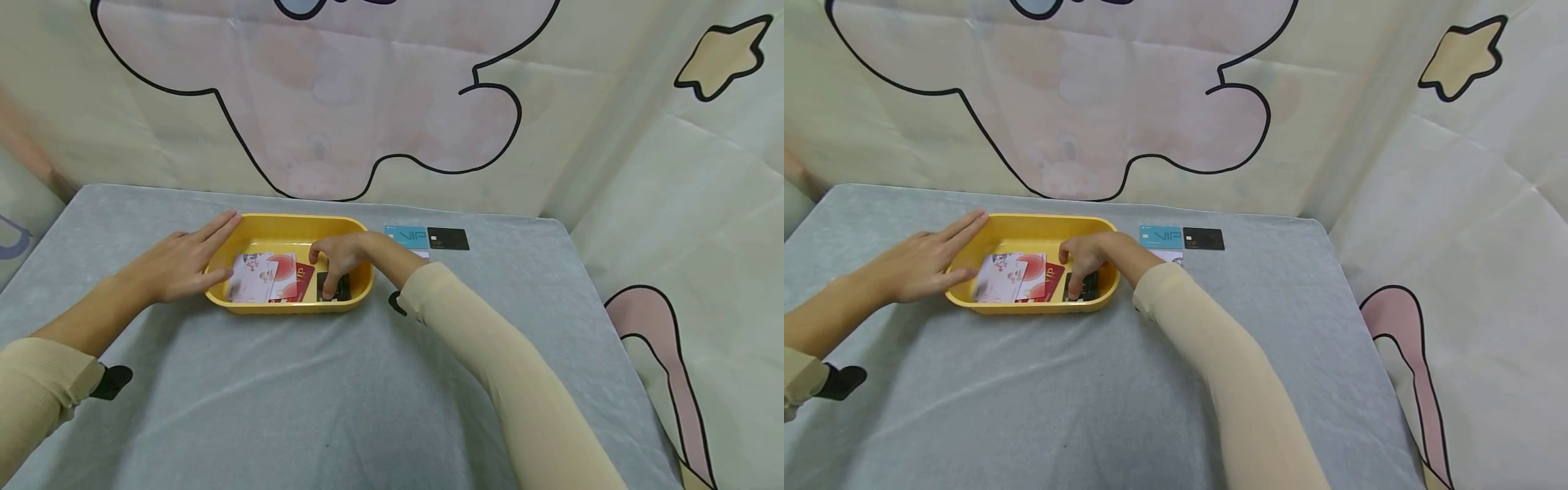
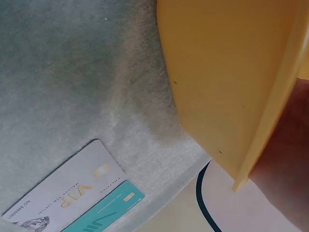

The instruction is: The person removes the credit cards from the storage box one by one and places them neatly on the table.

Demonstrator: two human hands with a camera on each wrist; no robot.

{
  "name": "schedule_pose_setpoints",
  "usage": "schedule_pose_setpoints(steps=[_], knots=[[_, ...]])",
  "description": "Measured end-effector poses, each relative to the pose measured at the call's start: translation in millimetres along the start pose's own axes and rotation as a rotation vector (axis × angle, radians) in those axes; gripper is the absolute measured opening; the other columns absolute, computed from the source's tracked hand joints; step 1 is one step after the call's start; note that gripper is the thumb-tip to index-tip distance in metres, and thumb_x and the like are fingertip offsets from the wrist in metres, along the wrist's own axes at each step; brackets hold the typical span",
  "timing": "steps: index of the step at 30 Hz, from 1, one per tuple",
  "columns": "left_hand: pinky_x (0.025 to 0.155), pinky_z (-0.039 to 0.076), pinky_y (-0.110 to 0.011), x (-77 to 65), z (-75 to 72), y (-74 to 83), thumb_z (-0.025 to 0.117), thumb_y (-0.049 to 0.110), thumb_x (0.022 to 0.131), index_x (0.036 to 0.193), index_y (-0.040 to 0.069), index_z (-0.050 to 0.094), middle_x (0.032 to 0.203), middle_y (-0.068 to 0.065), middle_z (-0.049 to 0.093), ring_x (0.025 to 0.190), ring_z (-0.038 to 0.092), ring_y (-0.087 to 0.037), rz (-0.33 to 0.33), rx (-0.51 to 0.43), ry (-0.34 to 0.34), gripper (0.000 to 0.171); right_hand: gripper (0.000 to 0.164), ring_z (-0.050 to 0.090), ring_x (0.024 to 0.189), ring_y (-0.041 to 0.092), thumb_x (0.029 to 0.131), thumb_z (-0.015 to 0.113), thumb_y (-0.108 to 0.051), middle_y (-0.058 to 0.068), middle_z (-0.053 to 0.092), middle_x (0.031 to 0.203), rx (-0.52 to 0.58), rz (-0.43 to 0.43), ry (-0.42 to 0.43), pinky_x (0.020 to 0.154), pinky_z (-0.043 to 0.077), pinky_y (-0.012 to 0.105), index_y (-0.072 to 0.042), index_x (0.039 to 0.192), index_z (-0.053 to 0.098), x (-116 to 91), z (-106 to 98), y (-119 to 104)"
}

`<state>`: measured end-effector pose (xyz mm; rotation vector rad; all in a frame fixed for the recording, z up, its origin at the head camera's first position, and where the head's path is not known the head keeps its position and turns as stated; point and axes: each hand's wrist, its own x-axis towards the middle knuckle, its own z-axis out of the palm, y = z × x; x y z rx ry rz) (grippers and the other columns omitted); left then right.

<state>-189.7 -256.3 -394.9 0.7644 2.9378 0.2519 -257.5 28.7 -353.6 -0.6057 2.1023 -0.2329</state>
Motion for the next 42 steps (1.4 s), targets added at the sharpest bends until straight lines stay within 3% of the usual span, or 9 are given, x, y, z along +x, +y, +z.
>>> schedule_pose_setpoints(steps=[13, 20, 26, 31, 36, 42], knots=[[0.101, 0.037, -0.067, 0.5, -0.5, 0.7, 0.050, 0.042, 0.095, 0.160, 0.008, 0.005, 0.165, -0.017, 0.012, 0.123, 0.053, -0.046, 0.001, 0.001, 0.004, 0.086, 0.072, 0.045, 0.116, 0.019, 0.079, 0.084, -0.028, 0.006, 0.051, 0.124, -0.005, -0.047, -0.035, 0.095, 0.043, 0.028, -0.020, 0.138, 0.044, -1.0, -3.7, 2.2], [0.101, 0.037, -0.067, 0.9, 0.7, 0.6, 0.049, 0.042, 0.095, 0.160, 0.008, 0.005, 0.165, -0.017, 0.012, 0.122, 0.054, -0.047, -0.004, 0.001, 0.004, 0.086, 0.061, 0.049, 0.109, 0.018, 0.080, 0.083, -0.030, 0.007, 0.053, 0.118, 0.006, -0.060, -0.062, 0.087, 0.044, 0.025, -0.016, 0.129, 0.050, -2.7, -6.5, 3.7], [0.101, 0.037, -0.068, 0.8, 0.1, 0.4, 0.049, 0.042, 0.095, 0.160, 0.008, 0.005, 0.166, -0.017, 0.011, 0.122, 0.054, -0.047, -0.003, -0.006, 0.005, 0.086, 0.049, 0.049, 0.110, 0.018, 0.083, 0.081, -0.029, 0.007, 0.056, 0.119, 0.005, -0.083, -0.124, 0.093, 0.047, 0.030, -0.014, 0.125, 0.059, -6.2, -8.9, 3.5], [0.101, 0.037, -0.068, 0.9, 0.8, 0.0, 0.049, 0.042, 0.095, 0.160, 0.008, 0.005, 0.165, -0.017, 0.012, 0.121, 0.055, -0.046, -0.004, -0.005, 0.001, 0.086, 0.050, 0.049, 0.110, 0.018, 0.086, 0.078, -0.029, 0.006, 0.058, 0.121, 0.002, -0.113, -0.164, 0.096, 0.047, 0.033, -0.014, 0.129, 0.060, -7.2, -8.9, 3.8], [0.101, 0.036, -0.068, 1.4, 1.6, 0.3, 0.049, 0.043, 0.095, 0.161, 0.009, 0.004, 0.166, -0.017, 0.012, 0.122, 0.054, -0.047, -0.007, 0.001, -0.001, 0.086, 0.050, 0.049, 0.107, 0.015, 0.087, 0.077, -0.031, 0.004, 0.058, 0.116, -0.012, -0.114, -0.195, 0.089, 0.045, 0.029, -0.015, 0.131, 0.061, -9.4, -9.4, 3.7], [0.102, 0.035, -0.069, 1.2, 1.3, 0.8, 0.049, 0.042, 0.095, 0.160, 0.009, 0.004, 0.165, -0.017, 0.012, 0.125, 0.052, -0.047, -0.007, 0.005, 0.004, 0.086, 0.054, 0.052, 0.108, 0.015, 0.085, 0.078, -0.032, 0.004, 0.059, 0.117, 0.053, -0.090, -0.266, 0.098, 0.045, 0.033, -0.018, 0.134, 0.060, -14.1, -10.2, 2.8]])
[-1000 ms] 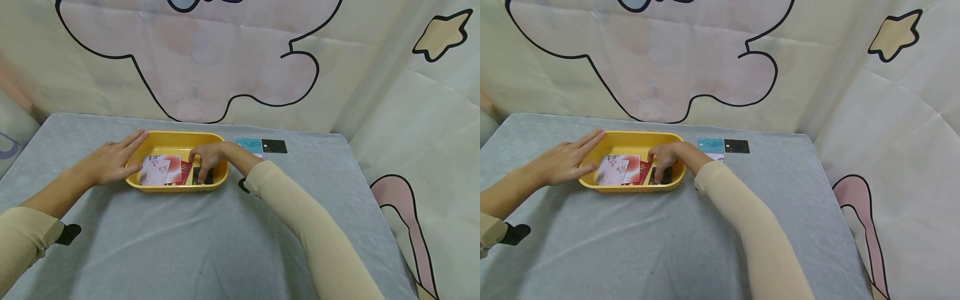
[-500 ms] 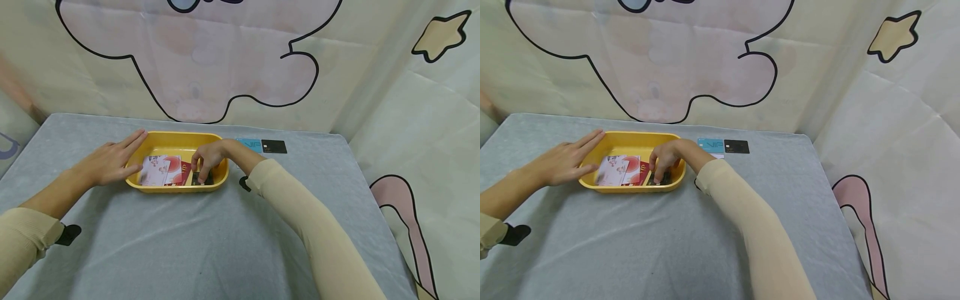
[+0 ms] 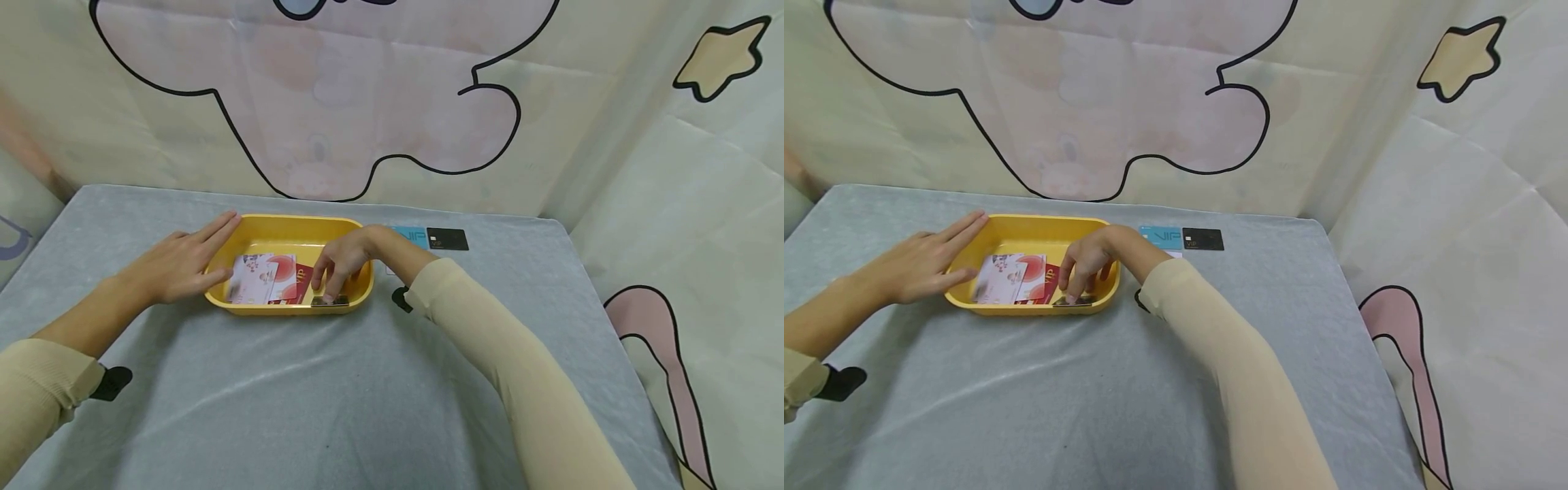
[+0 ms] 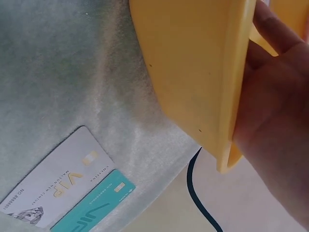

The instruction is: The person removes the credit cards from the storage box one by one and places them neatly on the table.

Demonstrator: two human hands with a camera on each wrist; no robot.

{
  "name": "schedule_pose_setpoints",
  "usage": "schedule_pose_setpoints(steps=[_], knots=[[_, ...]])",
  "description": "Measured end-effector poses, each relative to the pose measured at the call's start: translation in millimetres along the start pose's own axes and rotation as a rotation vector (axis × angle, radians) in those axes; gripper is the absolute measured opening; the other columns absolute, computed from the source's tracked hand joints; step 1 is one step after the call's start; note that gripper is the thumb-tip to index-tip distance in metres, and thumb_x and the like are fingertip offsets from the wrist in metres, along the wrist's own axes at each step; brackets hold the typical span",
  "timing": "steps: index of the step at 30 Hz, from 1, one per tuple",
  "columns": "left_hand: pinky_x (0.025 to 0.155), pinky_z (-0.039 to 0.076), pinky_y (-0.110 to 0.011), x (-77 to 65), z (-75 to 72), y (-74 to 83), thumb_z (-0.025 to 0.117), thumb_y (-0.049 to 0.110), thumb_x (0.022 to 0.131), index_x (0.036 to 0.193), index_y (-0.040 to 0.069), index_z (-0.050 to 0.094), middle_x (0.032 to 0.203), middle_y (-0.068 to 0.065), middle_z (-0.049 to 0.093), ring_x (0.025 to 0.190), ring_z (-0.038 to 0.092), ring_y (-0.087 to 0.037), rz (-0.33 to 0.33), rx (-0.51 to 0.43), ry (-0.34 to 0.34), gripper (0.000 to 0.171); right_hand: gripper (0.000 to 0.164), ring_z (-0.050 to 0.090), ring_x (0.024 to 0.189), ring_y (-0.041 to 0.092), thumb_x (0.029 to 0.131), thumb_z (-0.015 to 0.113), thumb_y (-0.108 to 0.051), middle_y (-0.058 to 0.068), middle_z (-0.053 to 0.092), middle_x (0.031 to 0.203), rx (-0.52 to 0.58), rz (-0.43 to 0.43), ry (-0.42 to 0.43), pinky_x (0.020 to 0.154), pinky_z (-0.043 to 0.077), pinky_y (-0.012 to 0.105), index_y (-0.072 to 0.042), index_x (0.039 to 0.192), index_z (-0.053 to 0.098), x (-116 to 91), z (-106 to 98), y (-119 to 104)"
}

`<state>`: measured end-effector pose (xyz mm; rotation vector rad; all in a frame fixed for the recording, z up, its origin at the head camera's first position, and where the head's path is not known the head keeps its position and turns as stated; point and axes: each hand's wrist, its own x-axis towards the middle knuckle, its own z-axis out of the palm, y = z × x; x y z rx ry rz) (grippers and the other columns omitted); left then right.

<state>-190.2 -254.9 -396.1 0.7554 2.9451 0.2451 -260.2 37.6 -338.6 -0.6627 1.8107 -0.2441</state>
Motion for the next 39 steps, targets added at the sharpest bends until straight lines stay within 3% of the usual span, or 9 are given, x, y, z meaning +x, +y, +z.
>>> schedule_pose_setpoints(steps=[8, 15, 24, 31, 36, 39], knots=[[0.102, 0.036, -0.068, -0.2, -1.5, 0.9, 0.049, 0.043, 0.095, 0.160, 0.008, 0.005, 0.165, -0.017, 0.012, 0.122, 0.054, -0.047, 0.001, 0.005, -0.005, 0.086, 0.053, 0.059, 0.112, 0.021, 0.087, 0.075, -0.025, 0.006, 0.062, 0.123, 0.132, -0.028, -0.076, 0.103, 0.047, 0.035, -0.013, 0.136, 0.058, -3.1, 2.4, 1.7], [0.102, 0.035, -0.067, -0.1, -0.3, -0.1, 0.048, 0.043, 0.096, 0.160, 0.009, 0.005, 0.166, -0.016, 0.011, 0.125, 0.051, -0.047, 0.012, -0.006, 0.003, 0.085, 0.047, 0.059, 0.111, 0.020, 0.088, 0.074, -0.024, 0.005, 0.063, 0.124, 0.137, -0.070, -0.080, 0.105, 0.044, 0.035, -0.014, 0.132, 0.060, -5.0, 3.6, 2.2], [0.103, 0.035, -0.068, -0.2, -0.7, 0.0, 0.049, 0.044, 0.095, 0.161, 0.010, 0.002, 0.166, -0.016, 0.010, 0.127, 0.050, -0.048, 0.000, -0.012, -0.010, 0.087, 0.043, 0.044, 0.120, 0.020, 0.083, 0.079, -0.036, 0.000, 0.054, 0.130, 0.000, -0.029, 0.073, 0.094, 0.046, 0.037, -0.024, 0.123, 0.068, -9.4, 2.4, 1.6], [0.103, 0.034, -0.068, -0.9, -0.9, -0.5, 0.048, 0.043, 0.096, 0.160, 0.009, 0.003, 0.166, -0.016, 0.010, 0.128, 0.049, -0.047, 0.006, -0.009, -0.011, 0.086, 0.032, 0.054, 0.108, 0.020, 0.092, 0.072, -0.020, 0.005, 0.065, 0.117, 0.026, -0.098, 0.191, 0.093, 0.045, 0.029, -0.013, 0.123, 0.071, -14.0, 1.8, 6.8], [0.103, 0.034, -0.068, -1.1, -1.7, -0.1, 0.049, 0.043, 0.096, 0.160, 0.009, 0.003, 0.166, -0.016, 0.010, 0.126, 0.051, -0.047, 0.009, -0.005, -0.009, 0.086, 0.031, 0.055, 0.094, 0.018, 0.096, 0.066, -0.014, 0.005, 0.067, 0.106, 0.018, -0.145, 0.239, 0.078, 0.045, 0.024, -0.006, 0.125, 0.069, -17.3, 1.4, 10.7], [0.103, 0.034, -0.068, -1.4, -2.1, 0.1, 0.048, 0.043, 0.096, 0.160, 0.009, 0.003, 0.166, -0.016, 0.010, 0.125, 0.052, -0.048, 0.003, -0.005, -0.013, 0.086, 0.027, 0.056, 0.092, 0.017, 0.097, 0.063, -0.009, 0.005, 0.069, 0.104, 0.015, -0.161, 0.280, 0.079, 0.047, 0.023, -0.003, 0.122, 0.070, -18.8, 0.5, 11.4]])
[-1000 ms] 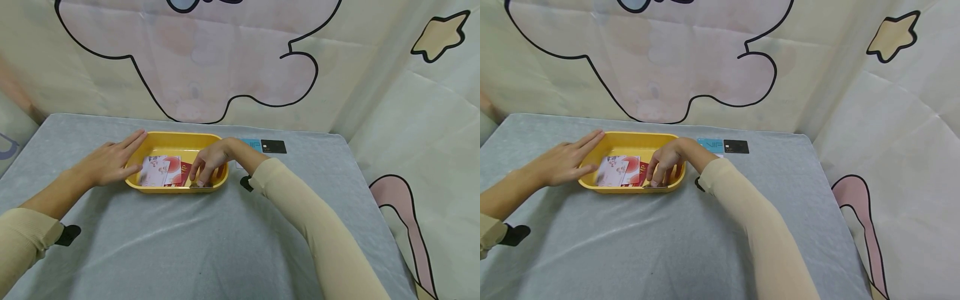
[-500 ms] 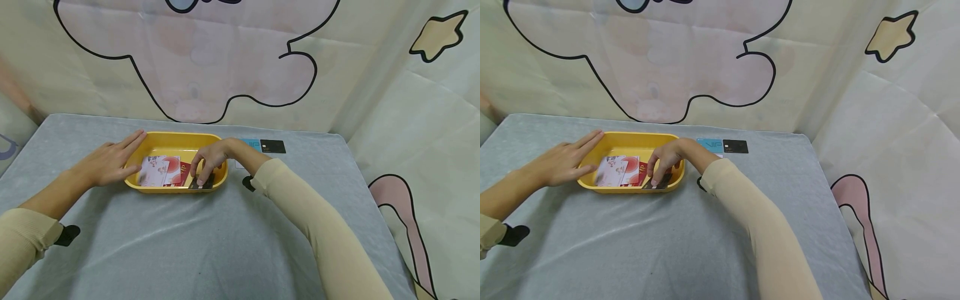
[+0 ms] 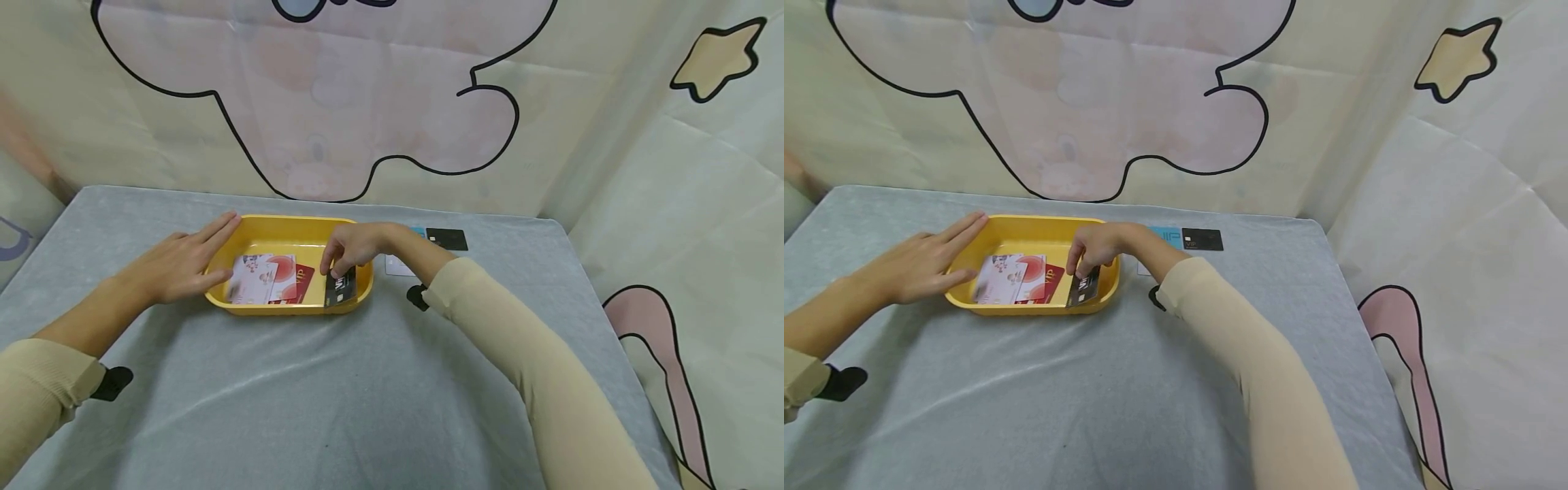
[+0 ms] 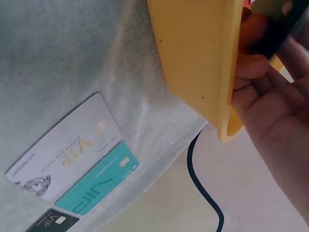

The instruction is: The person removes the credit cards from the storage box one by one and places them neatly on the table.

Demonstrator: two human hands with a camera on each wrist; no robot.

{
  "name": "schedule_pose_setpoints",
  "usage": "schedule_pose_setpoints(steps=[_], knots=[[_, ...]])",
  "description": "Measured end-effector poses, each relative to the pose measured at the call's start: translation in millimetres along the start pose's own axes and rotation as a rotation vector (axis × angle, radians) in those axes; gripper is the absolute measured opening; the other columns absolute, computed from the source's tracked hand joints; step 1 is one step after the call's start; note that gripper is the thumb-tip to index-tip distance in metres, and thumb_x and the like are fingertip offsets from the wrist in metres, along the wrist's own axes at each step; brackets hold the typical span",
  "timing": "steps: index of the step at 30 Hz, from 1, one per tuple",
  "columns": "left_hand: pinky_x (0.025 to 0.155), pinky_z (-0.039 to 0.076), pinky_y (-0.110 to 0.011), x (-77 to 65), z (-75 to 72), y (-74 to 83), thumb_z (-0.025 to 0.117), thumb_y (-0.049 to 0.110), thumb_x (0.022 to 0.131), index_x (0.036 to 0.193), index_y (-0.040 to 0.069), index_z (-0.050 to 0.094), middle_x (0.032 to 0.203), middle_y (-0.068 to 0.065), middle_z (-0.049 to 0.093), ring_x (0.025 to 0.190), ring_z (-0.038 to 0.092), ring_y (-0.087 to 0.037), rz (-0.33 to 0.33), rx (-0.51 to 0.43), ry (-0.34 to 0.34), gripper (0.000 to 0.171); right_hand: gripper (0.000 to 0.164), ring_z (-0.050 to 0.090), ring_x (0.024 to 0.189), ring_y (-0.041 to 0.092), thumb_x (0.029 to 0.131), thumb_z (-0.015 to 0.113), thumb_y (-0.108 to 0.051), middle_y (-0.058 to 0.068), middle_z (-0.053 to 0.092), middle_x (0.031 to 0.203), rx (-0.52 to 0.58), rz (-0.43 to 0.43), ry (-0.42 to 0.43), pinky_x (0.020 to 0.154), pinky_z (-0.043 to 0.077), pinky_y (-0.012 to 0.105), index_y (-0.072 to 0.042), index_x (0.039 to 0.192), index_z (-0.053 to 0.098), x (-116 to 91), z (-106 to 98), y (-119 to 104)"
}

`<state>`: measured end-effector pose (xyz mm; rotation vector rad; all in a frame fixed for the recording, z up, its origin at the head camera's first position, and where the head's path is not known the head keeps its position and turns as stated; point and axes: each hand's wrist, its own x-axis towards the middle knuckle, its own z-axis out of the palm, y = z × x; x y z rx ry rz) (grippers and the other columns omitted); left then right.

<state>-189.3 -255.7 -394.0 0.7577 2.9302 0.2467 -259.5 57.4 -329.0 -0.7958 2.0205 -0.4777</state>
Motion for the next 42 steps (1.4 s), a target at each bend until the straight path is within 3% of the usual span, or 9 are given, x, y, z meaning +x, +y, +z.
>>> schedule_pose_setpoints(steps=[5, 12, 20, 25, 31, 42], knots=[[0.103, 0.034, -0.068, 0.1, 0.5, -0.2, 0.048, 0.043, 0.096, 0.160, 0.010, 0.002, 0.166, -0.016, 0.010, 0.124, 0.052, -0.048, -0.004, 0.000, 0.002, 0.086, 0.024, 0.058, 0.092, 0.016, 0.097, 0.060, -0.003, 0.006, 0.071, 0.106, 0.001, -0.019, 0.078, 0.087, 0.051, 0.024, 0.001, 0.118, 0.072, -4.9, -3.6, 1.0], [0.102, 0.035, -0.068, 0.1, 2.1, -1.0, 0.049, 0.044, 0.095, 0.161, 0.010, 0.004, 0.166, -0.016, 0.011, 0.123, 0.053, -0.047, 0.002, 0.001, 0.005, 0.086, 0.027, 0.058, 0.099, 0.019, 0.099, 0.058, -0.005, 0.007, 0.069, 0.112, 0.018, -0.007, 0.113, 0.090, 0.051, 0.026, 0.000, 0.123, 0.069, -18.3, -8.4, 2.9], [0.101, 0.037, -0.067, -3.8, 2.0, -0.5, 0.051, 0.043, 0.094, 0.160, 0.008, 0.005, 0.165, -0.017, 0.013, 0.121, 0.054, -0.048, 0.002, -0.004, 0.016, 0.087, 0.028, 0.060, 0.108, 0.020, 0.096, 0.062, -0.005, 0.012, 0.067, 0.122, -0.055, -0.118, 0.332, 0.099, 0.048, 0.028, -0.001, 0.122, 0.069, -40.3, -12.6, 12.1], [0.101, 0.037, -0.068, -2.1, 1.7, 1.4, 0.050, 0.044, 0.095, 0.160, 0.009, 0.006, 0.165, -0.017, 0.013, 0.121, 0.054, -0.048, -0.001, 0.002, 0.015, 0.087, 0.031, 0.059, 0.107, 0.020, 0.095, 0.064, -0.006, 0.013, 0.065, 0.125, -0.029, -0.112, 0.415, 0.098, 0.049, 0.029, -0.001, 0.126, 0.067, -58.9, -16.1, 24.2], [0.101, 0.037, -0.068, -0.8, 1.8, 2.8, 0.050, 0.043, 0.094, 0.160, 0.008, 0.006, 0.165, -0.017, 0.013, 0.122, 0.054, -0.048, -0.005, 0.004, 0.012, 0.087, 0.026, 0.058, 0.105, 0.021, 0.094, 0.065, -0.004, 0.008, 0.067, 0.117, 0.013, -0.112, 0.479, 0.097, 0.050, 0.030, -0.002, 0.119, 0.070, -76.5, -19.8, 39.6], [0.102, 0.036, -0.069, 0.4, 2.8, 1.4, 0.049, 0.046, 0.095, 0.160, 0.010, 0.003, 0.166, -0.017, 0.010, 0.124, 0.051, -0.049, -0.014, 0.004, -0.002, 0.088, 0.017, 0.056, 0.100, 0.025, 0.094, 0.065, -0.006, 0.011, 0.062, 0.104, 0.148, -0.016, 0.612, 0.089, 0.053, 0.035, -0.005, 0.110, 0.069, -105.3, -25.2, 69.9]])
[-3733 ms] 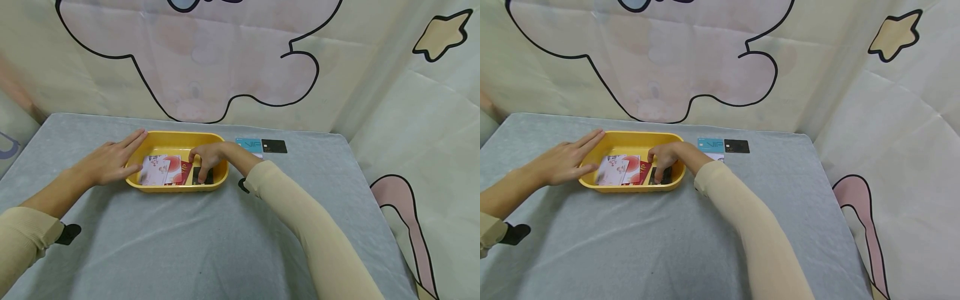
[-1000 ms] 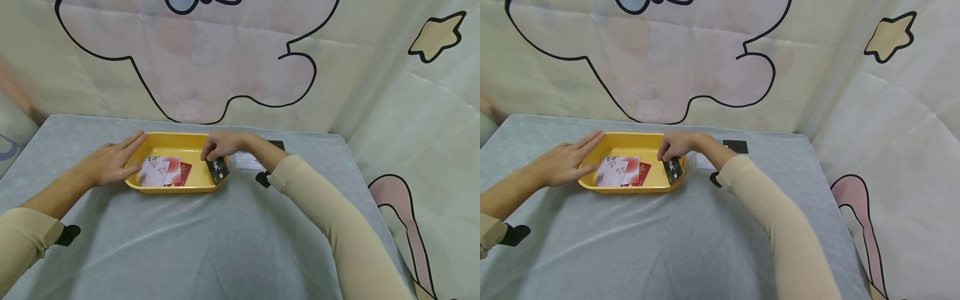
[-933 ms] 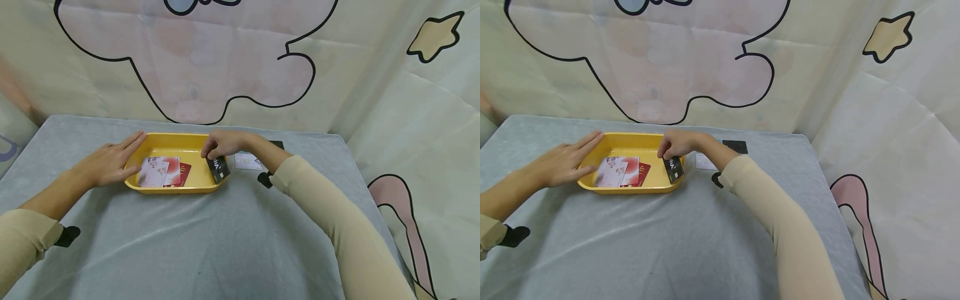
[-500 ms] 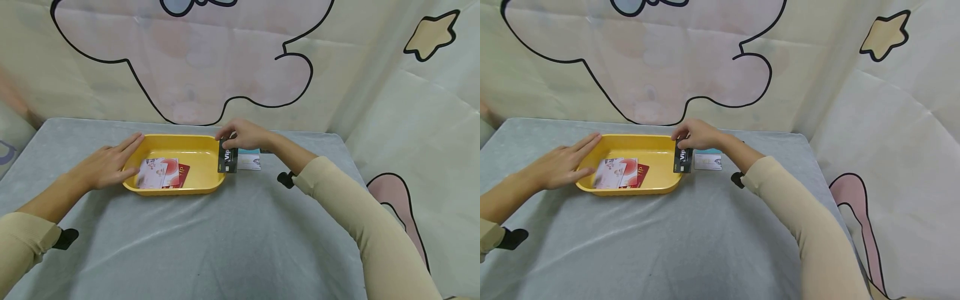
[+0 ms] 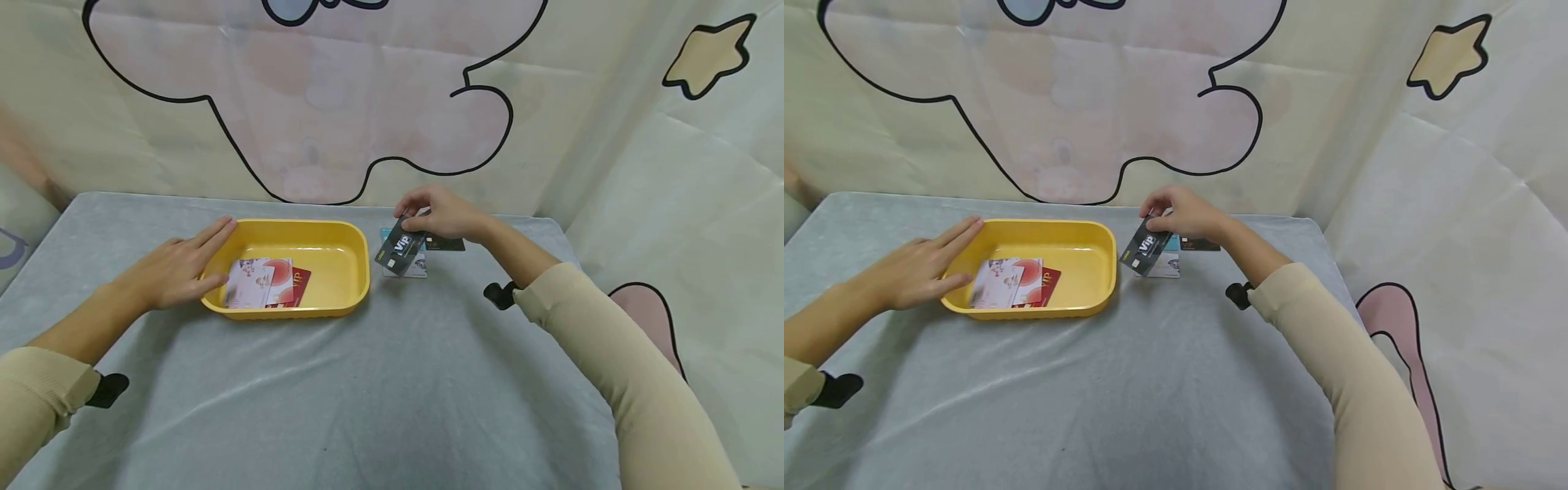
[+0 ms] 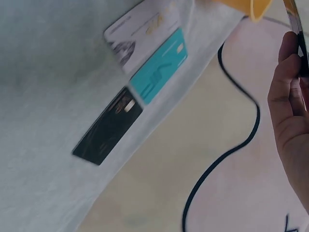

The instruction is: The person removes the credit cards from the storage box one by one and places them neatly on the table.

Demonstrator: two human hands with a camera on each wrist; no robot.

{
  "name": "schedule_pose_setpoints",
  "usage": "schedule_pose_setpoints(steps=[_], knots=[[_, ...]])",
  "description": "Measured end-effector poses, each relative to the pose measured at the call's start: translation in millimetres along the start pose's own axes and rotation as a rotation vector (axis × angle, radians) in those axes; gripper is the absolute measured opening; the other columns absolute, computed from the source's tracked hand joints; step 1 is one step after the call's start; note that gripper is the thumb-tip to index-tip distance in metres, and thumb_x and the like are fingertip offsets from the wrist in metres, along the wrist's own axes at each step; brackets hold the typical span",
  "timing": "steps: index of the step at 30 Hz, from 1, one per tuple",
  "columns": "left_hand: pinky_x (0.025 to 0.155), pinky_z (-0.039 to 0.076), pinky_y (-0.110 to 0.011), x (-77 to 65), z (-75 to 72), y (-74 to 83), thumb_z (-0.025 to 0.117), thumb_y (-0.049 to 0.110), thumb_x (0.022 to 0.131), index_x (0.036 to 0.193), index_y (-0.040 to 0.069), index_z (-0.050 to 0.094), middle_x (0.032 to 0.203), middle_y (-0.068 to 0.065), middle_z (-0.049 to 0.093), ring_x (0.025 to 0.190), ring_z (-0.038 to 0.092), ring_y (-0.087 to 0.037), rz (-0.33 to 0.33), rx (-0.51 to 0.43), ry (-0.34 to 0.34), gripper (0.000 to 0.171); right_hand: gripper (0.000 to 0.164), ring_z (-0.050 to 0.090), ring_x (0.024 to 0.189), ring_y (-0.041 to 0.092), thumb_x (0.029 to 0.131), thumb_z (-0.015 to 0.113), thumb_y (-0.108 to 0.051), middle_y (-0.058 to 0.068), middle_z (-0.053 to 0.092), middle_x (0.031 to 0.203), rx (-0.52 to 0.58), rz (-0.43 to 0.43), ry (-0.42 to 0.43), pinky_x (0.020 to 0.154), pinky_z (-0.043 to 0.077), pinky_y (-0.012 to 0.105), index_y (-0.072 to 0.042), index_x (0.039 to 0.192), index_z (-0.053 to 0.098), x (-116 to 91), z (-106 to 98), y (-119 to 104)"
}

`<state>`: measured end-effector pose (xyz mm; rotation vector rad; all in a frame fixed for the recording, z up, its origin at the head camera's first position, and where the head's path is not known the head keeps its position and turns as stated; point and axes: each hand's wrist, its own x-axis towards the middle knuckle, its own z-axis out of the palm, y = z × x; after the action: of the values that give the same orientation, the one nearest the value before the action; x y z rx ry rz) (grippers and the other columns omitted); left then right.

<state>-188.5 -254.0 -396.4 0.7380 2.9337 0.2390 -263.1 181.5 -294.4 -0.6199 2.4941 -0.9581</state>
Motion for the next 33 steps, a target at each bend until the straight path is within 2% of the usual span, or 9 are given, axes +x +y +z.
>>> schedule_pose_setpoints(steps=[8, 17, 27, 33], knots=[[0.102, 0.036, -0.068, -0.6, -1.0, 1.0, 0.050, 0.045, 0.095, 0.160, 0.010, 0.002, 0.165, -0.017, 0.010, 0.123, 0.052, -0.049, -0.006, 0.005, -0.004, 0.089, 0.011, 0.053, 0.095, 0.028, 0.093, 0.066, -0.005, 0.013, 0.059, 0.092, 0.037, 0.065, 0.096, 0.073, 0.048, 0.033, -0.002, 0.103, 0.062, -12.0, -19.3, 30.9], [0.101, 0.036, -0.069, -2.0, -1.7, 1.7, 0.050, 0.046, 0.095, 0.160, 0.010, 0.002, 0.165, -0.018, 0.010, 0.124, 0.051, -0.050, -0.013, -0.002, -0.007, 0.089, 0.011, 0.054, 0.097, 0.028, 0.094, 0.063, -0.004, 0.014, 0.057, 0.093, 0.072, 0.193, 0.117, 0.075, 0.055, 0.030, 0.001, 0.104, 0.060, -22.2, -23.2, 62.7], [0.102, 0.036, -0.069, -0.9, -1.4, 1.8, 0.049, 0.046, 0.095, 0.160, 0.010, 0.002, 0.165, -0.018, 0.010, 0.127, 0.048, -0.049, -0.013, -0.001, -0.010, 0.089, 0.015, 0.053, 0.095, 0.026, 0.094, 0.063, -0.003, 0.012, 0.056, 0.092, 0.124, 0.246, 0.118, 0.072, 0.056, 0.028, 0.005, 0.106, 0.059, -33.0, -19.7, 97.9], [0.102, 0.035, -0.070, -0.2, -1.6, 1.7, 0.050, 0.046, 0.095, 0.161, 0.011, 0.002, 0.166, -0.017, 0.010, 0.125, 0.049, -0.050, -0.018, -0.002, -0.014, 0.089, 0.015, 0.055, 0.091, 0.022, 0.094, 0.063, -0.003, 0.009, 0.057, 0.090, 0.158, 0.278, 0.112, 0.070, 0.056, 0.026, 0.005, 0.105, 0.057, -39.0, -16.5, 109.7]])
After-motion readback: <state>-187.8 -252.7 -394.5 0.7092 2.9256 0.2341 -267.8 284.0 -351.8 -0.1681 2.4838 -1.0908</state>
